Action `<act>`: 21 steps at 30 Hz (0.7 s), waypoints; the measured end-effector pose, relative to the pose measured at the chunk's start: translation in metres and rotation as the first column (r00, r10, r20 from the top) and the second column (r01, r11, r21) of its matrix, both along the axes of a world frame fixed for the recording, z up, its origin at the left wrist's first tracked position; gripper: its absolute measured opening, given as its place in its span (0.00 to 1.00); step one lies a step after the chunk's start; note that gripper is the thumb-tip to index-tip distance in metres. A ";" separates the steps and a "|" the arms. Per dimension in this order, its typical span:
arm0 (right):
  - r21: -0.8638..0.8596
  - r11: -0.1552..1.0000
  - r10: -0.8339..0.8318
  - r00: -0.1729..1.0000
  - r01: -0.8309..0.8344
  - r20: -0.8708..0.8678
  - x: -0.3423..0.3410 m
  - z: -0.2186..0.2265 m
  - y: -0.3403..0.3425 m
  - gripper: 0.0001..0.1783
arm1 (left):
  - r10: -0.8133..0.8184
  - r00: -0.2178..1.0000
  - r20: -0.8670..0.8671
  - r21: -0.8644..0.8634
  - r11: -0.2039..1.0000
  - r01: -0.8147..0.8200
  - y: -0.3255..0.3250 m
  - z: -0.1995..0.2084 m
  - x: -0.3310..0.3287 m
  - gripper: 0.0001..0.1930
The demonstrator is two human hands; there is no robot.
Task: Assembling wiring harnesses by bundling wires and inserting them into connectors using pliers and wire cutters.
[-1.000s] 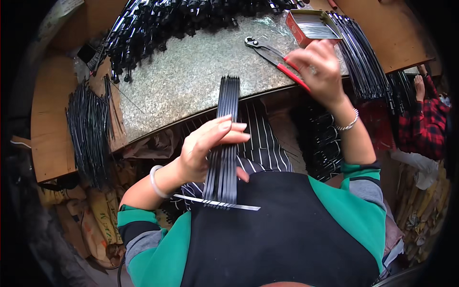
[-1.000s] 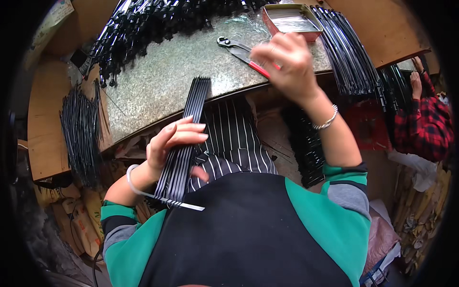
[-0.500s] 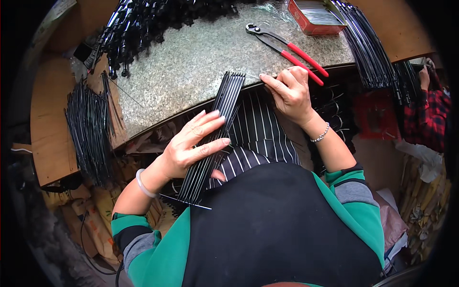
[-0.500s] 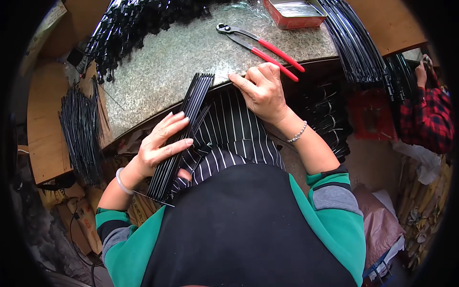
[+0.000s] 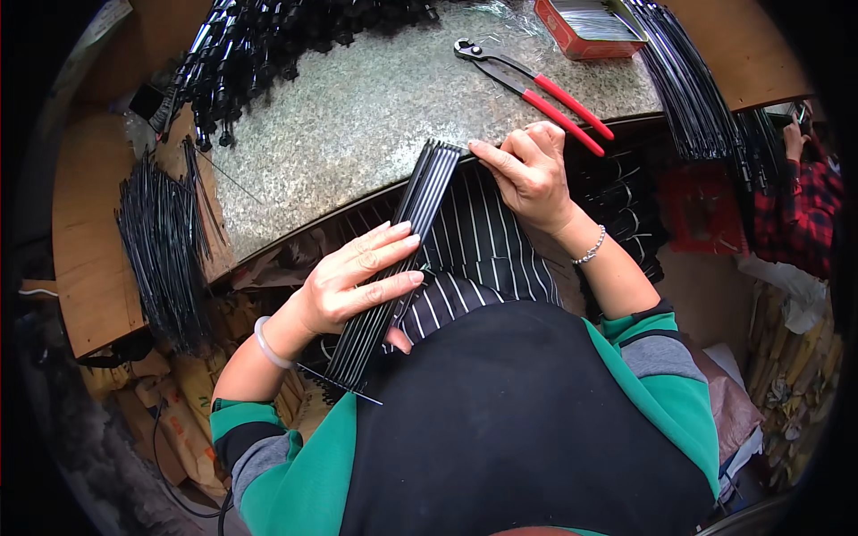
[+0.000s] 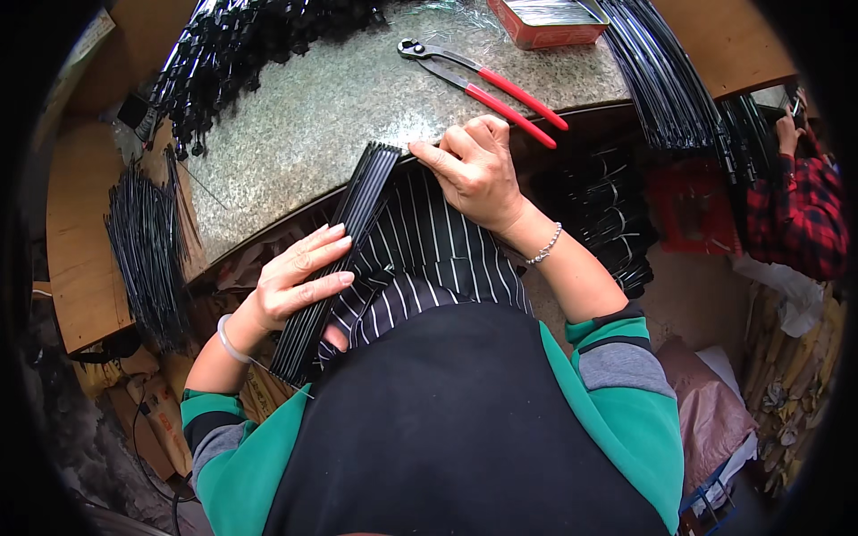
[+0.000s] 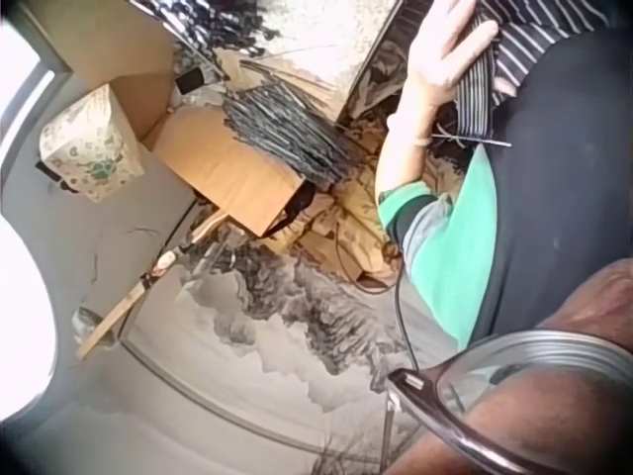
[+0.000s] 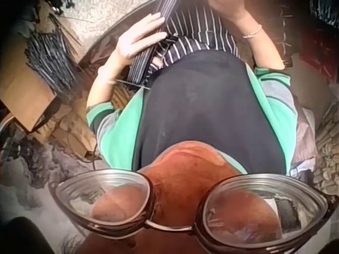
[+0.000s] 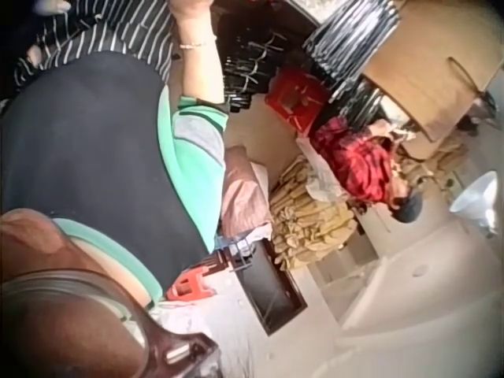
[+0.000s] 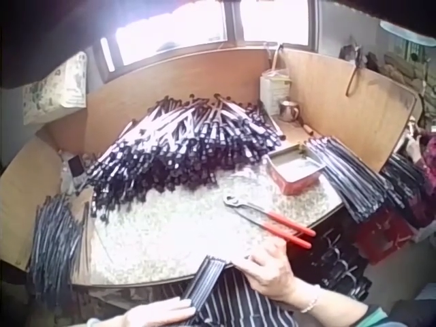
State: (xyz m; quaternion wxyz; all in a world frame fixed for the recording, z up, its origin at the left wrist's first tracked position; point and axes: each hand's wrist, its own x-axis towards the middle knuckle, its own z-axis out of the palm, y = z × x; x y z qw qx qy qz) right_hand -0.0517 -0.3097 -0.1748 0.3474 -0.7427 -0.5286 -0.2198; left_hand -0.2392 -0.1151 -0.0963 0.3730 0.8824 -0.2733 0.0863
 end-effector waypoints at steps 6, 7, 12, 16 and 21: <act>0.009 1.000 0.019 1.000 -0.019 -0.007 -0.002 -0.002 0.001 0.17 | -0.041 0.997 0.060 0.031 0.999 0.039 0.005 -0.008 -0.001 0.33; -0.002 1.000 0.010 1.000 -0.010 0.003 -0.003 -0.002 0.003 0.18 | -0.044 0.998 0.053 0.020 0.999 0.043 0.003 -0.008 -0.001 0.32; -0.049 0.999 0.007 0.999 -0.006 0.035 -0.001 -0.002 0.006 0.17 | -0.051 0.997 0.051 0.013 0.999 0.051 0.003 -0.008 0.002 0.32; -0.078 0.997 0.018 0.999 -0.015 0.029 -0.001 -0.002 0.013 0.20 | -0.064 0.996 0.061 0.014 0.998 0.063 0.003 -0.007 0.004 0.32; -0.226 0.973 0.049 0.999 -0.052 -0.019 -0.010 0.012 0.012 0.32 | -0.105 0.989 0.107 0.056 0.993 0.100 0.004 -0.001 0.005 0.31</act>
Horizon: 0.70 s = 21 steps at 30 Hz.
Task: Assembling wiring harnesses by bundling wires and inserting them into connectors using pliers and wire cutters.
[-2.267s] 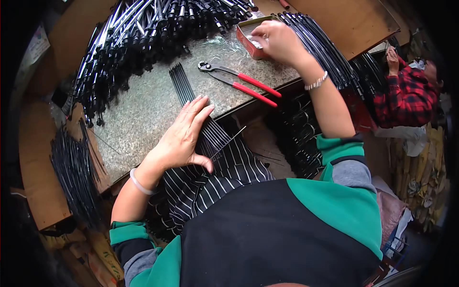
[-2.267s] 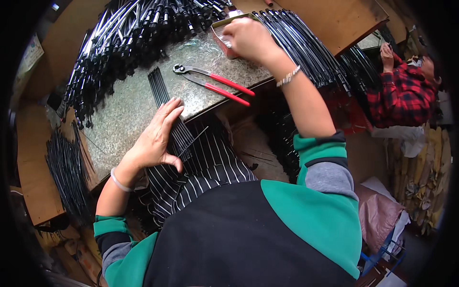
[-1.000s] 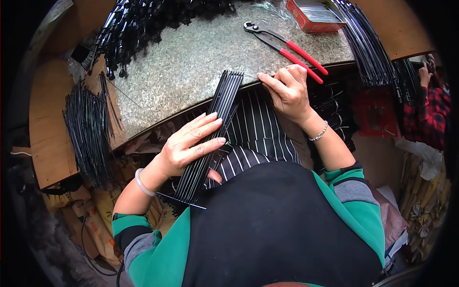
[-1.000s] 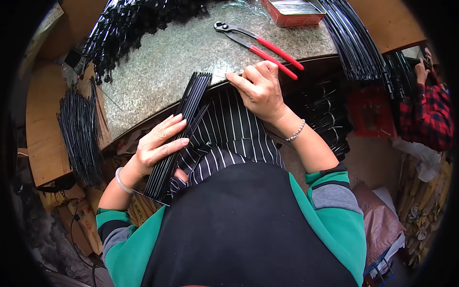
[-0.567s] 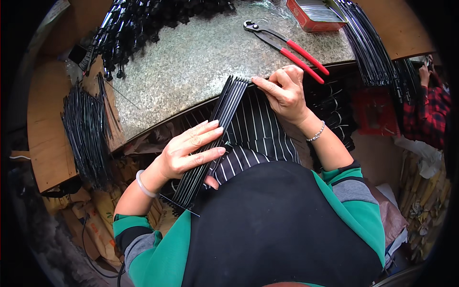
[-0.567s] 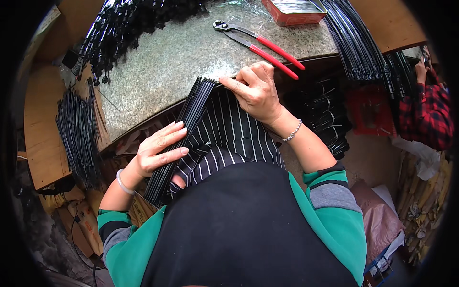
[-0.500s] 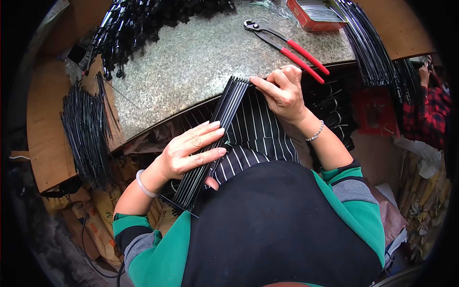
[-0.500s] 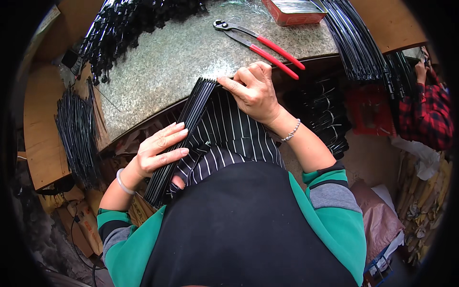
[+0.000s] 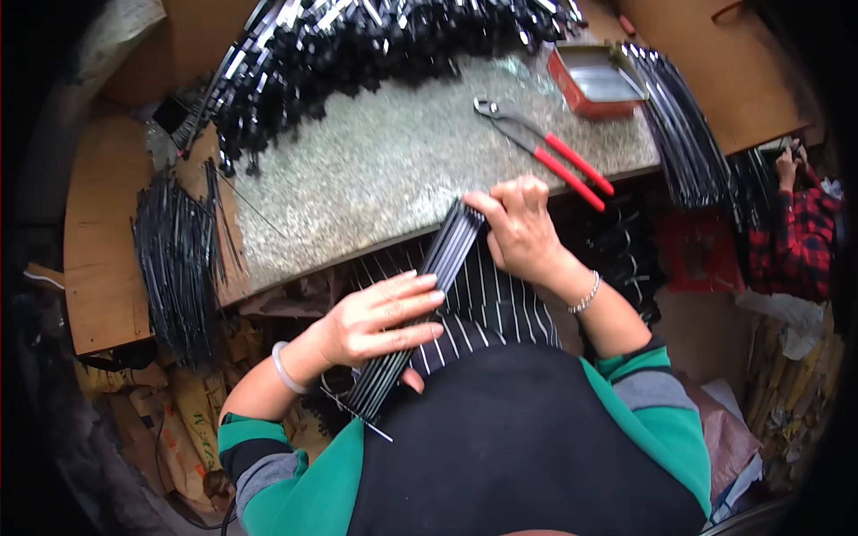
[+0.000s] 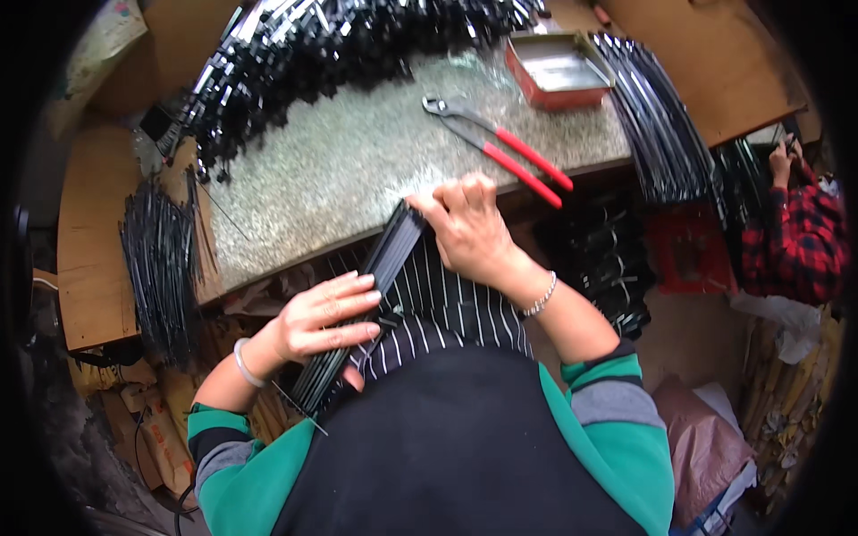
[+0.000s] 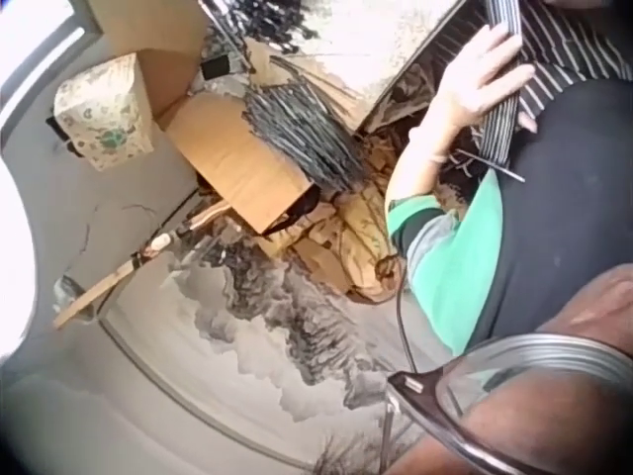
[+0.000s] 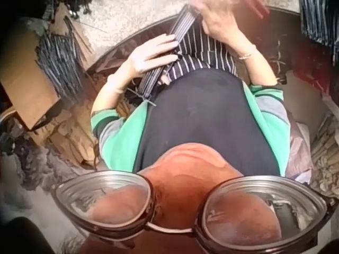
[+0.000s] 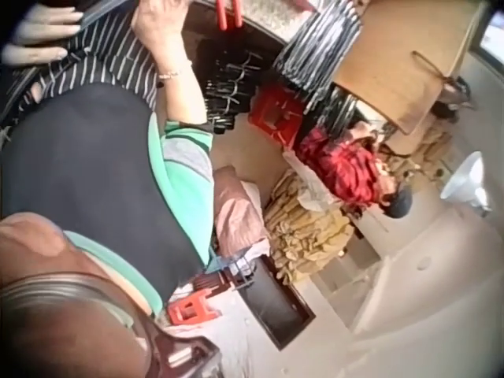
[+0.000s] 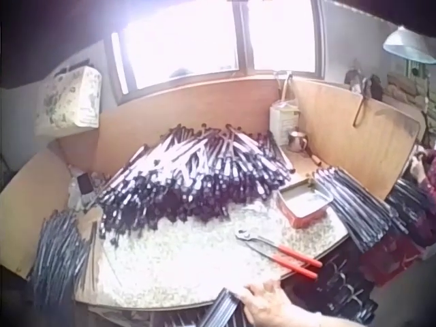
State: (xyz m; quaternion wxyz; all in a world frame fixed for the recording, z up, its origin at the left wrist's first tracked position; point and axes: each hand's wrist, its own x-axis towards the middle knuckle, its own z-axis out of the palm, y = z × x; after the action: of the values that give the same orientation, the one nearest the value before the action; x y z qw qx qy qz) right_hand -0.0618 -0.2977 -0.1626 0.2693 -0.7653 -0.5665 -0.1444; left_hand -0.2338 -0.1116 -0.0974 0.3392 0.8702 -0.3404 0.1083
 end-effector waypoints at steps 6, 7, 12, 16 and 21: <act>0.119 0.921 0.358 0.681 -0.372 -0.639 0.009 0.074 -0.024 0.37 | 0.022 0.999 0.040 -0.334 0.943 -0.008 -0.003 0.044 0.026 0.32; 0.131 0.867 0.443 0.625 -0.480 -0.643 0.009 0.084 -0.024 0.39 | 0.011 0.998 -0.063 -0.374 0.927 -0.034 -0.005 0.067 0.033 0.30; 0.395 0.818 0.575 0.568 -0.418 -0.588 -0.016 0.096 0.002 0.30 | 0.161 0.875 -0.457 -0.447 0.809 -0.382 -0.035 0.089 0.070 0.16; 0.586 0.808 0.583 0.218 -0.060 -0.783 -0.018 0.075 -0.003 0.08 | 0.301 0.950 -0.081 -0.199 0.929 -0.312 0.013 0.095 0.132 0.20; 0.565 0.822 0.568 0.171 -0.073 -0.805 -0.016 0.067 -0.006 0.11 | 0.783 0.403 0.475 0.268 0.307 -0.913 0.122 0.062 0.175 0.16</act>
State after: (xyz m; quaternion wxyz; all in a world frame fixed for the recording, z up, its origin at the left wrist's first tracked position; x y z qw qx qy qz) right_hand -0.0776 -0.3041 -0.0952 0.7296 -0.4737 -0.3913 0.3003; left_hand -0.0586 0.0105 -0.0350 -0.0514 0.9475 0.1195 0.2922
